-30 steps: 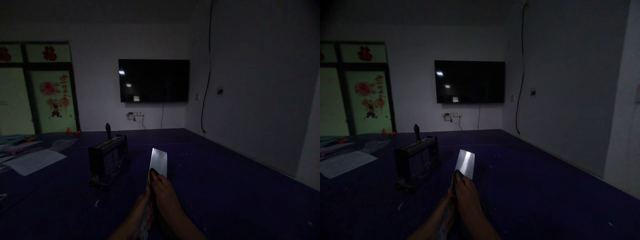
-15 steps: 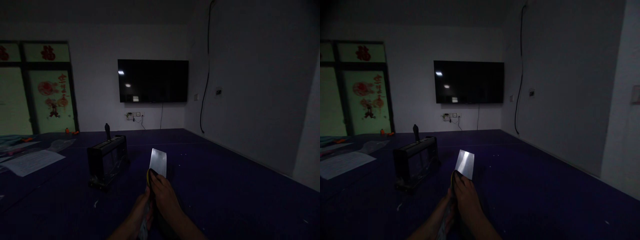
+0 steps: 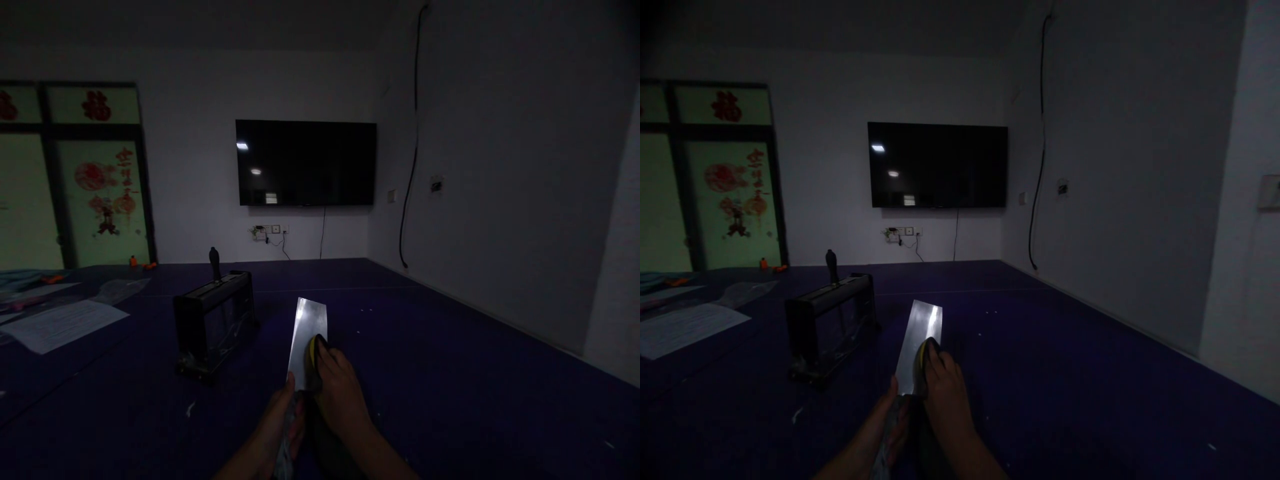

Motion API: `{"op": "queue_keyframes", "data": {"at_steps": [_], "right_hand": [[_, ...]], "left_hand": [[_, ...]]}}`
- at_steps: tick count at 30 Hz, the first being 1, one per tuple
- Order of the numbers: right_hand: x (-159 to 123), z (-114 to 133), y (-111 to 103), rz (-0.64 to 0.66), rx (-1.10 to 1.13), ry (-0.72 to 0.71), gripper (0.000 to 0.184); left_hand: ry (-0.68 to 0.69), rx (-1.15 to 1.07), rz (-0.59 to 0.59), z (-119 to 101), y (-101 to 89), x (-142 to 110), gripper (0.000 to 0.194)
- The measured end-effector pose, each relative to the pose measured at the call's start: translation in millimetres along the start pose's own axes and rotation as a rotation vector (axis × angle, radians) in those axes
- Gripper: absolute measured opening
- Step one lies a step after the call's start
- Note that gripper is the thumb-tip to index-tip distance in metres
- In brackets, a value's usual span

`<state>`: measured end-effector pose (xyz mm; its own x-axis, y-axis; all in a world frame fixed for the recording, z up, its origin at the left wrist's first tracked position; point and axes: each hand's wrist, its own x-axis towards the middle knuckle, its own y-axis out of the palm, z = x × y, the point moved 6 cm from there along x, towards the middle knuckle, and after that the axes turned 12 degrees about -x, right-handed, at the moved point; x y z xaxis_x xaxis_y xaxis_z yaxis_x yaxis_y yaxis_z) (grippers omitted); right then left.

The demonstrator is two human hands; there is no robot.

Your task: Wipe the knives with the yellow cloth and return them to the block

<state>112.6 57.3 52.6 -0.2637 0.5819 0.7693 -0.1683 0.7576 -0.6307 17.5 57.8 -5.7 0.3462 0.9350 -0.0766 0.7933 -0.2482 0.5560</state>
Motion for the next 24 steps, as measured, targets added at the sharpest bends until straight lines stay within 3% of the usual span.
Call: {"op": "queue_keyframes", "data": {"at_steps": [5, 11, 20, 24], "right_hand": [[1, -9, -2, 0.027, 0.036, 0.038, 0.054], [0, -15, -2, -0.029, 0.032, 0.048, 0.052], [4, -8, -12, -0.084, -0.003, 0.004, 0.055], [9, -2, -14, -0.057, 0.004, -0.04, 0.058]], "left_hand": [[-0.02, -0.006, 0.001, -2, 0.8, -2, 0.066], [-0.024, -0.008, 0.019, -4, 1.6, -3, 0.065], [-0.06, 0.041, 0.116, 9, 0.4, 4, 0.065], [-0.059, 0.071, 0.106, 10, 0.6, 3, 0.067]]}}
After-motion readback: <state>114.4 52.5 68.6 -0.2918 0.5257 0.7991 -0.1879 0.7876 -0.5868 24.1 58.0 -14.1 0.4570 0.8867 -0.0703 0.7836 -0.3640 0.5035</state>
